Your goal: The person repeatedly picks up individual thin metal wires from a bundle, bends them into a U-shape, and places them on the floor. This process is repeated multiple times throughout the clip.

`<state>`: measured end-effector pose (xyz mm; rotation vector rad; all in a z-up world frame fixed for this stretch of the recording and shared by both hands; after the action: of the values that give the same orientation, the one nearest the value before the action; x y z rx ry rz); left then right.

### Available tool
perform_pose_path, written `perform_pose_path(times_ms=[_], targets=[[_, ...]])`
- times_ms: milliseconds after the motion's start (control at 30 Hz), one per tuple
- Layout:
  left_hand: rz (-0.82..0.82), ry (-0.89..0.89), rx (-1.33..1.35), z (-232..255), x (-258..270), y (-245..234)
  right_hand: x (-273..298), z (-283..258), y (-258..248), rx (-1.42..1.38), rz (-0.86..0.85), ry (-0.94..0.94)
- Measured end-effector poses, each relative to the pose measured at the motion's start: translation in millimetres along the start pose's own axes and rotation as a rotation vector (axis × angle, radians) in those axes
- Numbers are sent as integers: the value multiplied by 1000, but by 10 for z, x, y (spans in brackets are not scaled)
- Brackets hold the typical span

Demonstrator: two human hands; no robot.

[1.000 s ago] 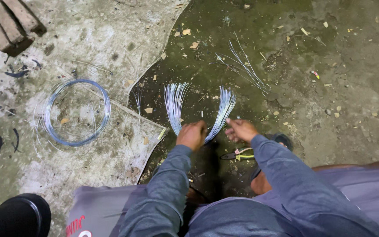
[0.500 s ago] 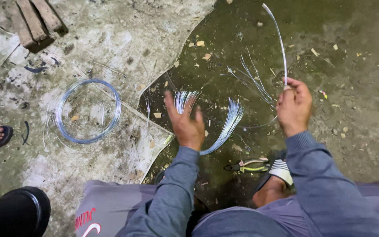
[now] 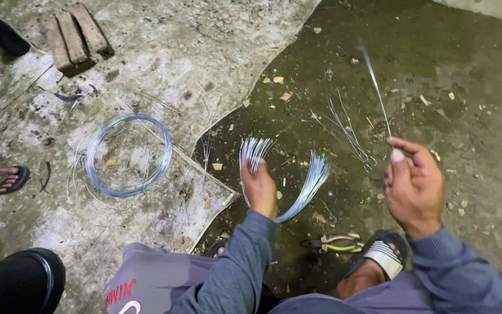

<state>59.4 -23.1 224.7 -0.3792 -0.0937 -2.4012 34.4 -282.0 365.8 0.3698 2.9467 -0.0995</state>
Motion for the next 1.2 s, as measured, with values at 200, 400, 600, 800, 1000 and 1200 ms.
perform_pose_path(times_ms=[200, 400, 600, 800, 1000, 1200], targets=[[-139, -543, 175, -232, 175, 74, 292, -144, 55, -173, 64, 75], [-46, -261, 572, 128, -42, 17, 368, 54, 1, -90, 163, 105], [-8, 54, 519, 472, -100, -104, 424, 281, 47, 66, 137, 58], [-105, 184, 139, 795, 106, -140, 539, 243, 192, 513, -127, -127], [-238, 61, 409, 900, 109, -65, 608, 437, 253, 609, -213, 14], [-324, 85, 528, 809, 258, 71, 708, 907, 385, 214, -610, 381]])
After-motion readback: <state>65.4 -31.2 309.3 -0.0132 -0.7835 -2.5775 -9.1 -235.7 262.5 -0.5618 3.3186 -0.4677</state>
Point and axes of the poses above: each hand's wrist, its own x-axis away from the middle knuckle, its own y-axis out of the palm, z = x × y, the point moved 2 cm from there along -x, towards the middle knuckle, and after that the axes turned 4 degrees about z, right-handed, at the moved point
